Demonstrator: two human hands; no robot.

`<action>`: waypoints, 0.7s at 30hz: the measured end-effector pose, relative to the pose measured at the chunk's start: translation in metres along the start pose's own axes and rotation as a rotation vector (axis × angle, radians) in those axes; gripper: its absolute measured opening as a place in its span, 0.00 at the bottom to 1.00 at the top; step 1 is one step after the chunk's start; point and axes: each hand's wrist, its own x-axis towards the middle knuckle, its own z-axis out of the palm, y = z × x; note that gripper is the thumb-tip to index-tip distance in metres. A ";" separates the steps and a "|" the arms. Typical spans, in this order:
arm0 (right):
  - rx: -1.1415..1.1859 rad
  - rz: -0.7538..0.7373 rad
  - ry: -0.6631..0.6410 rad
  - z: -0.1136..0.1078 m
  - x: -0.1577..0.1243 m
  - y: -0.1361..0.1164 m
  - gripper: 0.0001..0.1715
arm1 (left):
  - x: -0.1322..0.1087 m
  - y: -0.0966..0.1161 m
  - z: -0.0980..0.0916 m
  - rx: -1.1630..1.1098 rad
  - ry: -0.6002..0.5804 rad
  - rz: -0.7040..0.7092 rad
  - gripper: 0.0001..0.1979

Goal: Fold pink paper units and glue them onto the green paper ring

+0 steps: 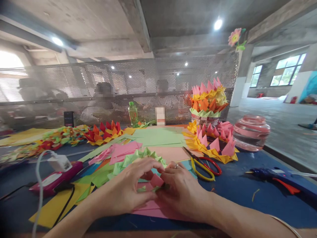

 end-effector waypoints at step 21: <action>-0.004 0.016 0.033 0.001 0.004 0.009 0.11 | 0.004 -0.017 0.005 0.149 0.040 0.023 0.06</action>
